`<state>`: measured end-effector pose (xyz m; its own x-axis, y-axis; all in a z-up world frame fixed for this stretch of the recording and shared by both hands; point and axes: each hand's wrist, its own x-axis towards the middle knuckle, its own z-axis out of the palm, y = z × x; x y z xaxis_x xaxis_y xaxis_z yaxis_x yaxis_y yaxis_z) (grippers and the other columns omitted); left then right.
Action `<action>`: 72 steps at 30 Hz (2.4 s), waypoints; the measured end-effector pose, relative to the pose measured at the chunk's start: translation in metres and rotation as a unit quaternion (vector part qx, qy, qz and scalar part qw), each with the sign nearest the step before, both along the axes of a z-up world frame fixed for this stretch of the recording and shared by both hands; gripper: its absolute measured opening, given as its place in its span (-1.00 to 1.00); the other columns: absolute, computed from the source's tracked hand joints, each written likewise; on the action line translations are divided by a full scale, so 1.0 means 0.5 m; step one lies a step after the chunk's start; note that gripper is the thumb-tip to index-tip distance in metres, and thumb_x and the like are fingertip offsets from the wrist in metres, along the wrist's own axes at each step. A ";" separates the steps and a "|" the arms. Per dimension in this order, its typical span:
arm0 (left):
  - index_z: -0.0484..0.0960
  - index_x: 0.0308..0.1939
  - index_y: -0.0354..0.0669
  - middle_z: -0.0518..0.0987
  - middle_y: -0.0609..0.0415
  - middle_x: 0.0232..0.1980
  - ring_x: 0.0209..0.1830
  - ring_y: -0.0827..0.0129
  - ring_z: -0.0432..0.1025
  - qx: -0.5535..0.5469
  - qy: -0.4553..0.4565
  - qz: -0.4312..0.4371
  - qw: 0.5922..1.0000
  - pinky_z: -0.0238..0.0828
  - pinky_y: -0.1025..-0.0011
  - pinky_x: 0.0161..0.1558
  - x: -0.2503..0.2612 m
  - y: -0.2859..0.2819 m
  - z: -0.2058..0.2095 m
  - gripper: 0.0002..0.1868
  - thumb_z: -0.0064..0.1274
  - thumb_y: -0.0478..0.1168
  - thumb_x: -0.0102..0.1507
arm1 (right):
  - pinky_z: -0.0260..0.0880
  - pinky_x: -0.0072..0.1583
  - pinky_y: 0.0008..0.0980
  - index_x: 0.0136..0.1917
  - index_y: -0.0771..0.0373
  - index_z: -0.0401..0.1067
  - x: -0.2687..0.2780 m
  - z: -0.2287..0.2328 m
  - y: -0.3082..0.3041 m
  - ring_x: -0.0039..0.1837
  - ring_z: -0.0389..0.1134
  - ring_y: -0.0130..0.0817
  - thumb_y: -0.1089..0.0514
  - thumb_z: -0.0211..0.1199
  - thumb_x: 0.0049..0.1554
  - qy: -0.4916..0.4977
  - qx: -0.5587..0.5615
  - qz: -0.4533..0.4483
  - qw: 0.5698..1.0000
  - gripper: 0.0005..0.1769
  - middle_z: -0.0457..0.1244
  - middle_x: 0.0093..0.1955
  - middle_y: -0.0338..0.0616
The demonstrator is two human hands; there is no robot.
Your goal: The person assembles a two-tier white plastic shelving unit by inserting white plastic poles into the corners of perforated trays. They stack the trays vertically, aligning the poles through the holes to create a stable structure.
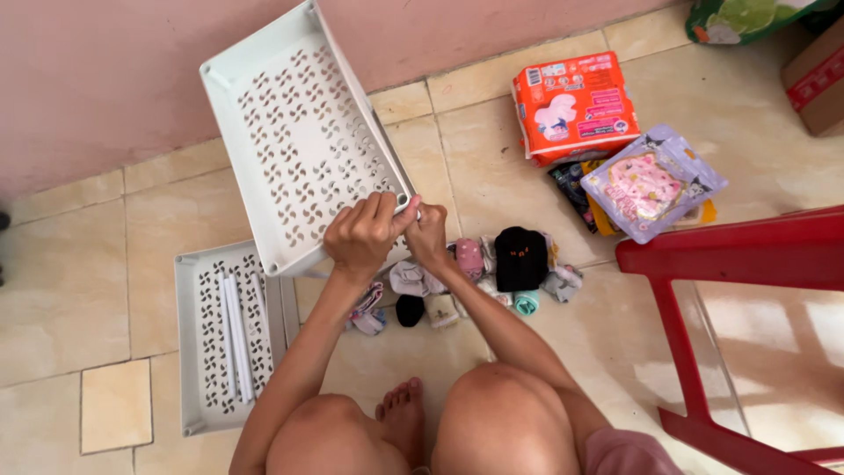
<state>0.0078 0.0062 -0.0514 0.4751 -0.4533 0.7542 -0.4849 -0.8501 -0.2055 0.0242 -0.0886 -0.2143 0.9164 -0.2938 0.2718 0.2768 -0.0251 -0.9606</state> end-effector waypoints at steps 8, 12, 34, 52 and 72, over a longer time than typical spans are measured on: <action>0.43 -0.64 -0.02 0.42 0.22 -0.61 -0.59 0.48 0.41 0.000 -0.012 -0.056 0.998 0.16 0.46 -0.53 -0.002 0.034 -0.001 -0.49 0.20 0.07 0.32 | 0.01 -0.38 -0.36 -0.49 0.32 0.25 0.028 -0.097 -0.022 -0.38 0.05 -0.61 0.32 0.17 0.13 0.031 0.000 0.195 0.980 -0.64 0.06 -0.51 -0.35; 0.60 -0.52 -0.08 0.55 0.21 -0.48 -0.52 0.44 0.45 -0.044 0.041 -0.053 0.997 0.20 0.45 -0.46 -0.018 0.033 -0.022 -0.63 0.07 -0.16 0.40 | 0.00 -0.39 -0.36 -0.50 0.34 0.23 0.024 -0.100 -0.039 -0.41 0.03 -0.59 0.30 0.30 0.06 0.094 -0.029 0.260 0.961 -0.62 0.04 -0.50 -0.35; 0.56 -0.53 -0.16 0.55 0.10 -0.46 -0.55 0.32 0.41 -0.071 0.113 -0.235 0.963 0.23 0.34 -0.45 0.012 0.119 -0.016 -0.69 -0.01 -0.26 0.33 | 0.12 -0.31 -0.38 -0.15 0.34 0.50 -0.052 -0.022 0.002 -0.34 0.12 -0.61 0.17 0.21 0.22 0.019 -0.061 0.256 0.965 -0.81 0.18 -0.43 -0.33; 0.40 0.12 -0.14 0.46 -0.03 0.16 0.25 0.19 0.34 -0.742 0.214 -0.023 0.635 0.14 0.11 0.36 -0.080 0.268 -0.144 -0.76 -0.16 -0.11 0.45 | 0.34 0.14 -0.33 0.14 0.30 0.40 0.030 -0.067 0.078 0.14 0.34 -0.32 -0.01 0.01 0.32 -0.078 0.038 0.238 0.967 -0.65 0.34 0.11 -0.10; 0.30 0.39 -0.15 0.47 0.19 0.24 -0.01 0.47 0.22 -0.821 0.226 -0.270 0.449 0.13 0.44 0.03 0.017 0.268 -0.315 -0.41 -0.40 0.17 0.48 | 0.43 0.22 -0.27 0.04 0.47 0.49 0.311 0.074 -0.359 0.05 0.43 -0.25 -0.26 -0.28 0.41 0.066 -0.073 0.094 0.991 -0.22 0.39 -0.03 0.00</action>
<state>0.0165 0.1404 -0.2090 0.9033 0.3967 0.1631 -0.3876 0.5923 0.7064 0.1796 -0.2680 -0.1774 0.9816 -0.0810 0.1732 0.1621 -0.1270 -0.9786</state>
